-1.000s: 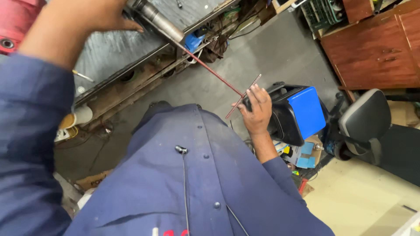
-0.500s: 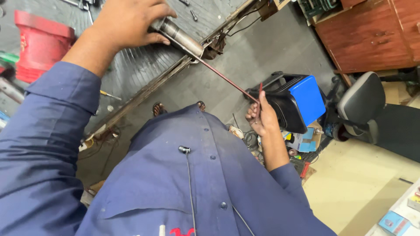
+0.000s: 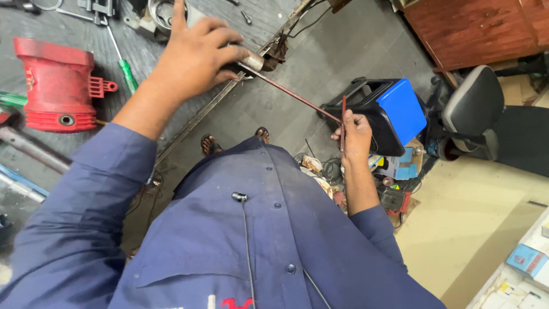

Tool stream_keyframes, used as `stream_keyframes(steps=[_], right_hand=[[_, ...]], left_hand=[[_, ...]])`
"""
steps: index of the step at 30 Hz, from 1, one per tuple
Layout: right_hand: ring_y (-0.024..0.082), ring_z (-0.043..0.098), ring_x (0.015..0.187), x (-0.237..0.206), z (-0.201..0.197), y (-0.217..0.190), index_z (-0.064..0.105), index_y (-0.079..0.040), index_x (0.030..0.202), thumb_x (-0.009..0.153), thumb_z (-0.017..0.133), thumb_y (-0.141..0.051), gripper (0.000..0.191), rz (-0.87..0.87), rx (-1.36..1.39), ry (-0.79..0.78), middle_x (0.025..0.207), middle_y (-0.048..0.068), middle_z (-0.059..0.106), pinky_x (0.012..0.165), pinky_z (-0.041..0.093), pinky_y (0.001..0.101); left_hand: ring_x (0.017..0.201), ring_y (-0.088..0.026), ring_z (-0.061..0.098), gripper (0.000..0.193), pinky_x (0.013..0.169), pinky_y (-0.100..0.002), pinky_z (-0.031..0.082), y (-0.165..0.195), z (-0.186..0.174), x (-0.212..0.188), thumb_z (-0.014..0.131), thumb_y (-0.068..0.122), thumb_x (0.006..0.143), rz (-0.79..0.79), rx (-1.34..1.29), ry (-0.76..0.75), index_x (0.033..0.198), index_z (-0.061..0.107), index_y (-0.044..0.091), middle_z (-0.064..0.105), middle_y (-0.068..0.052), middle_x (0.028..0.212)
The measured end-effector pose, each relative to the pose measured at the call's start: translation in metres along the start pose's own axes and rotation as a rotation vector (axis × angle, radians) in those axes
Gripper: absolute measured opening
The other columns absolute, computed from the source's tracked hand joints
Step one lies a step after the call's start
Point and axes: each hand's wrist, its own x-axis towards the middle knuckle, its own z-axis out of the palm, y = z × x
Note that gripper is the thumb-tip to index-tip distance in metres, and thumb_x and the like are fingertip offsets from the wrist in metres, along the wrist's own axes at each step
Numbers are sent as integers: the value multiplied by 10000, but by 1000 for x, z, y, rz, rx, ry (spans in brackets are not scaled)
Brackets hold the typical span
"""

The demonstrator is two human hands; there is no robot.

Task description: The person assembles a cylindrical metal component with a bearing and a metal bracket on a workbench. They then retrieve a T-shaped metal rod and repeatedly insert and rotate it within the cylinder to test the fit.

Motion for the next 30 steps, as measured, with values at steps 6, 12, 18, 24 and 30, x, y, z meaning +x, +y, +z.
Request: stream_keyframes(steps=[6,12,18,24,30], right_hand=[[190,733,844,-8,-5,3,545,21,1251,1042,593,-153,276,-83,132,-120,982,112,728,798,608,305],[219,740,1093,-19,-9,3,682,0,1318,1036,596,97,310,-550,-549,-145,1193,136,742,967,606,344],[261,595,1303,-11,-16,-8,667,17,1244,968,565,155,325,-811,-564,-182,1409,253,554,818,650,312],[197,700,931,2,-16,-2,711,9,1126,1165,624,-201,231,-661,-466,-206,997,132,757,841,571,327],[158,612,578,8,-8,-4,557,-8,1145,1098,616,-358,357,208,42,-59,733,53,596,559,573,349]], left_hand=[[1181,-137,615,93,1224,-714,154,-9,31,-6,772,249,956,-12,44,78,1026,715,272,684,147,1202],[1174,-125,622,105,1260,-718,148,-10,36,-6,780,251,953,-27,84,83,974,679,234,682,160,1183],[1247,-162,604,387,1265,-678,167,2,21,-4,802,326,886,-48,101,41,1222,678,182,680,78,1252],[1289,-191,576,576,1276,-643,184,10,18,-2,797,423,860,-19,164,34,1376,678,196,663,22,1277],[1209,-135,582,439,1254,-576,210,7,22,-3,802,316,876,5,243,69,1303,704,290,665,87,1213]])
